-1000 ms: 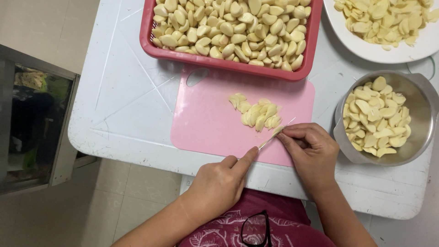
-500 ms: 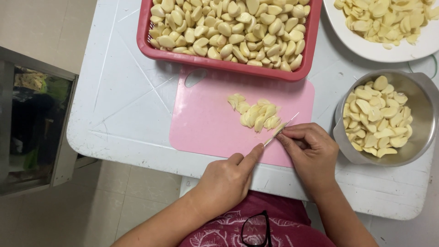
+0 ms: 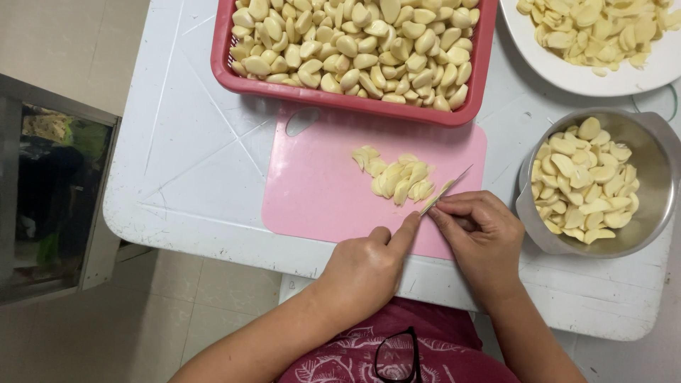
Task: Slicing peeled garlic cloves into thin slices using a knife on a cutting board.
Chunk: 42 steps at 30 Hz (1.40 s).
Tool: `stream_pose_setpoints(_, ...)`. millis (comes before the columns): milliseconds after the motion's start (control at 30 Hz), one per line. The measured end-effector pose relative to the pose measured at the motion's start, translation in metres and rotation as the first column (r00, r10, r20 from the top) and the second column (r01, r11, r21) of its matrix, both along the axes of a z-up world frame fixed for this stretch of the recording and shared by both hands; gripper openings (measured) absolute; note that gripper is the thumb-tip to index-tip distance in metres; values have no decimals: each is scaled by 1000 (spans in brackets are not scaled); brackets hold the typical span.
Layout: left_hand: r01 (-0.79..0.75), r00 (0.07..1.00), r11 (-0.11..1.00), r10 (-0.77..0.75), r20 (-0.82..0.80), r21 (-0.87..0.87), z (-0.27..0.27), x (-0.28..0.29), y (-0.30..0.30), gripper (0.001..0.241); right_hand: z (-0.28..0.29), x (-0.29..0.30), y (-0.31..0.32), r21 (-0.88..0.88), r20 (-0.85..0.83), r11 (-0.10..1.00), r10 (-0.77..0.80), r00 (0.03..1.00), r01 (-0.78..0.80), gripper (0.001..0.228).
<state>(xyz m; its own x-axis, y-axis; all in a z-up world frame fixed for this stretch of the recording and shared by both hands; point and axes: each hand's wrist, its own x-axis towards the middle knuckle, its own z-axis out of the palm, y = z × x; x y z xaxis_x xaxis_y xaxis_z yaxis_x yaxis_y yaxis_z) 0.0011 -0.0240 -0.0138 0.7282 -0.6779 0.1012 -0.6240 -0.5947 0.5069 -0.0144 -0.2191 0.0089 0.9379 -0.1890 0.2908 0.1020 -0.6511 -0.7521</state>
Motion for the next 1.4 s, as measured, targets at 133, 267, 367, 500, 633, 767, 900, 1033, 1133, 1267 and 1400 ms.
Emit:
stream_pose_setpoints(133,17,997,999,-20,79,33,-4,-2,-1,77,1,-1,1,-9,-7,1000,-8,1000,8,9)
stream_pose_setpoints(267,11,993,999,-17,117,52,-4,-7,11,78,4,0,3,0,-17,1000,-16,1000,16,9)
stream_pose_setpoints(367,5,998,998,-9,58,70,-5,-12,24,78,5,1,4,4,-8,1000,-5,1000,5,10)
stream_pose_setpoints(500,11,1000,998,-10,-8,69,0,-11,30,78,4,0,8,29,26,1000,-10,1000,9,14)
stream_pose_setpoints(633,5,999,999,-7,45,45,-4,-7,20,78,9,0,11,51,0,999,14,1000,-14,24)
stream_pose_setpoints(767,3,997,998,-8,76,59,-2,-4,23,76,8,0,13,-64,61,997,46,997,-42,15)
stream_pose_setpoints(900,33,998,996,-28,-56,85,12,4,40,72,1,2,8,-185,141,983,36,989,-9,11)
stream_pose_setpoints(1033,-12,999,995,8,37,101,17,14,45,72,20,-4,4,-135,99,991,35,994,-21,12)
stream_pose_setpoints(1133,-13,1000,995,15,-21,94,29,25,46,72,41,-15,-20,-187,147,982,47,988,-19,15)
stream_pose_setpoints(1267,-7,998,999,4,67,53,16,35,47,65,46,-29,-76,-218,115,935,-261,958,281,13)
stream_pose_setpoints(1400,-49,965,997,62,254,-58,6,42,54,35,46,-28,-111,-360,-15,874,-356,934,327,23)
